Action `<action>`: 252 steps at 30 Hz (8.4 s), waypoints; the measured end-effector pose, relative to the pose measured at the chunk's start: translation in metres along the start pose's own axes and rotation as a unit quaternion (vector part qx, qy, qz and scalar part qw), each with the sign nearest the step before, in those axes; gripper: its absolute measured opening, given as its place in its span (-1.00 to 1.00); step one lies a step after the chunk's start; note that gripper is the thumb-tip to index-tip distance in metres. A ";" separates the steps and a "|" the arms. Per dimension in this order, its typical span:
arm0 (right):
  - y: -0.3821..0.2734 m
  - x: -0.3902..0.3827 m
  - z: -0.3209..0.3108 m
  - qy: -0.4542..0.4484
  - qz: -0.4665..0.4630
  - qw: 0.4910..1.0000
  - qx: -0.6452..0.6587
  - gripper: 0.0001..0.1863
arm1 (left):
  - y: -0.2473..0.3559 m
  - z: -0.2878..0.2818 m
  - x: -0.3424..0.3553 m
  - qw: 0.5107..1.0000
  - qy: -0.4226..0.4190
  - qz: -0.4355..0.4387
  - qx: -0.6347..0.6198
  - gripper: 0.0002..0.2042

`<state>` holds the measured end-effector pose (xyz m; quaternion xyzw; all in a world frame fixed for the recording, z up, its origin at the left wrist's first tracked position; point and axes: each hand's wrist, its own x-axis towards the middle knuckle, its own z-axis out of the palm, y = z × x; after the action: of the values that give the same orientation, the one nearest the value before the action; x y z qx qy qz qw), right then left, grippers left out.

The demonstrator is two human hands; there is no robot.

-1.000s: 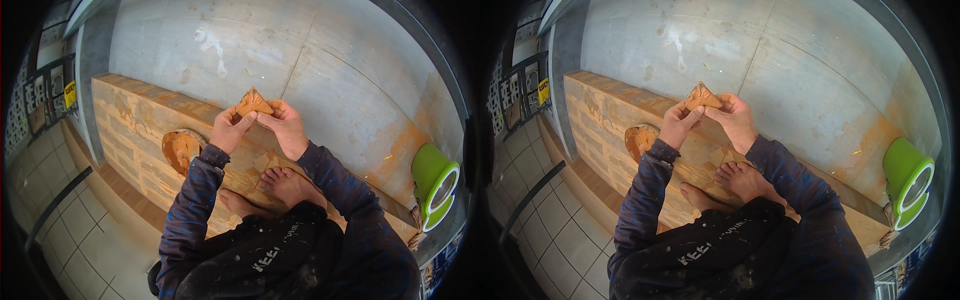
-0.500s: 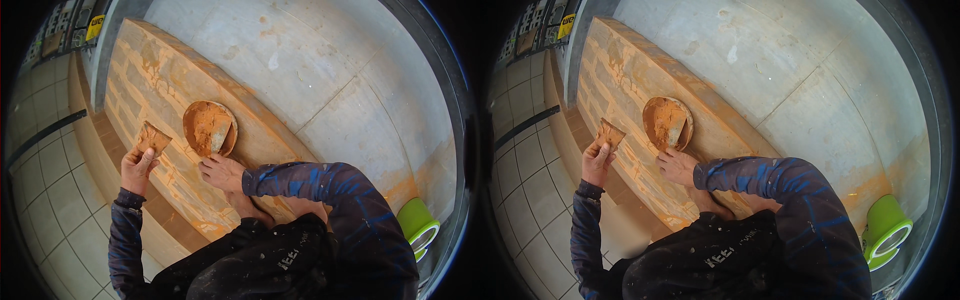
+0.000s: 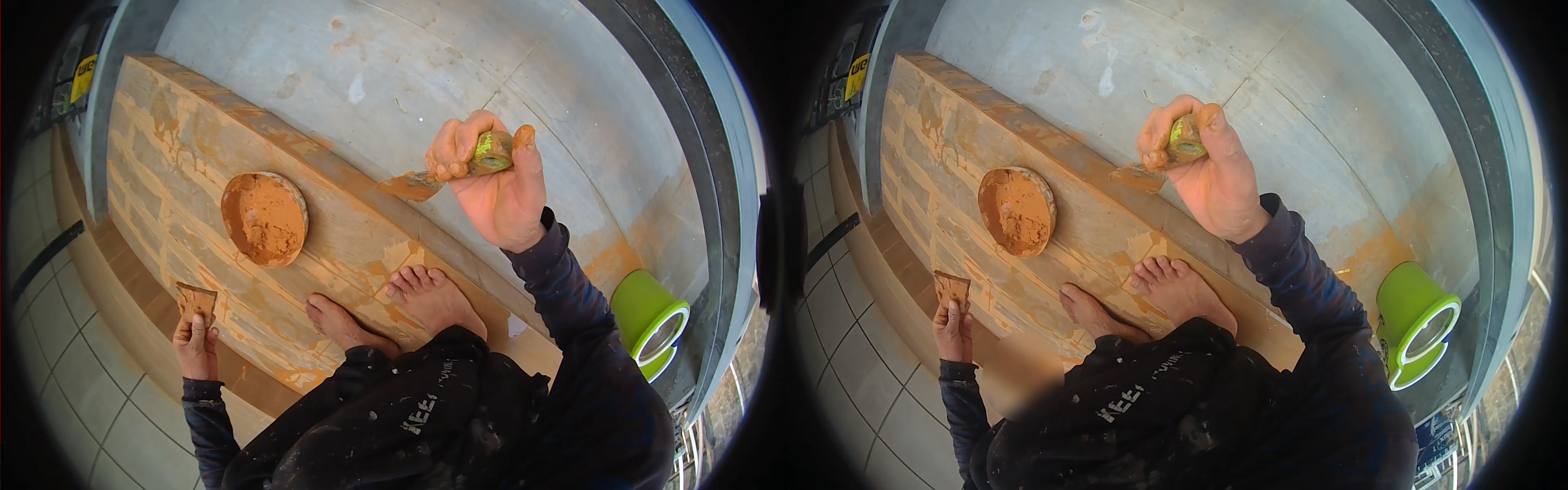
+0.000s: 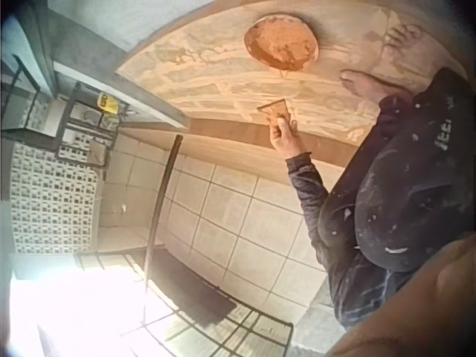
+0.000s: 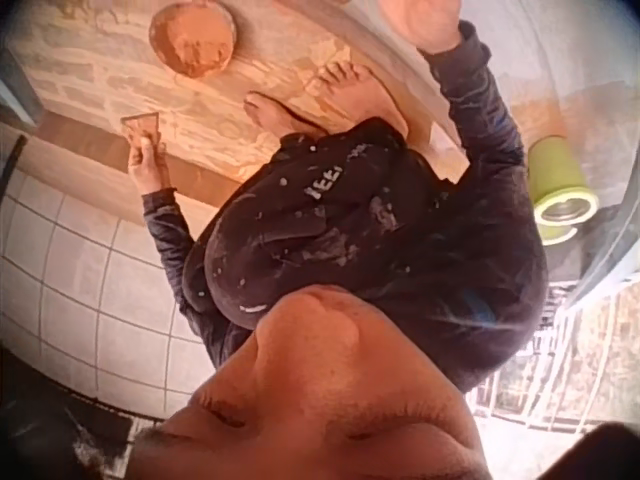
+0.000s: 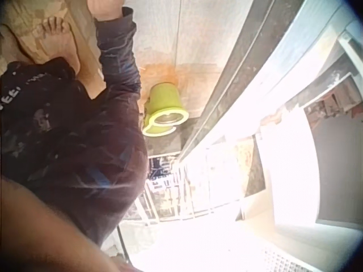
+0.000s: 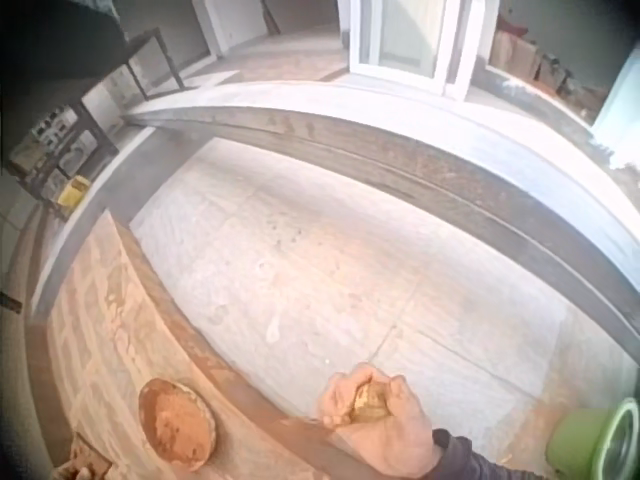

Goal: The person applies grout to the edges of a tiled ledge using a small piece of tile as a spreader. They alternate between picking up grout from a bowl with a putty knife and using the tile piece to press it into the joints.

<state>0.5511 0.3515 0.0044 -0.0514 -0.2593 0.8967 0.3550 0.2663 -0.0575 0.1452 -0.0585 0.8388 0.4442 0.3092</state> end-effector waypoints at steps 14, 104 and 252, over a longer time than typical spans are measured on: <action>0.021 -0.102 0.015 0.190 0.031 0.960 -0.204 -0.58 | 0.014 0.034 0.024 0.999 -0.026 0.009 0.037 -0.80; 0.024 -0.058 -0.024 -0.066 0.143 0.946 -0.284 -0.67 | 0.019 0.042 0.043 0.997 -0.033 0.016 0.065 -0.79; 0.062 -0.069 -0.069 -0.035 0.409 0.759 -0.505 -0.72 | 0.053 0.067 0.086 0.992 -0.086 0.073 0.058 -0.76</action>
<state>0.5835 0.2968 -0.0923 -0.2927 -0.6411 0.6971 -0.1320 0.2087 0.0415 0.1060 0.0595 0.8353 0.4197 0.3500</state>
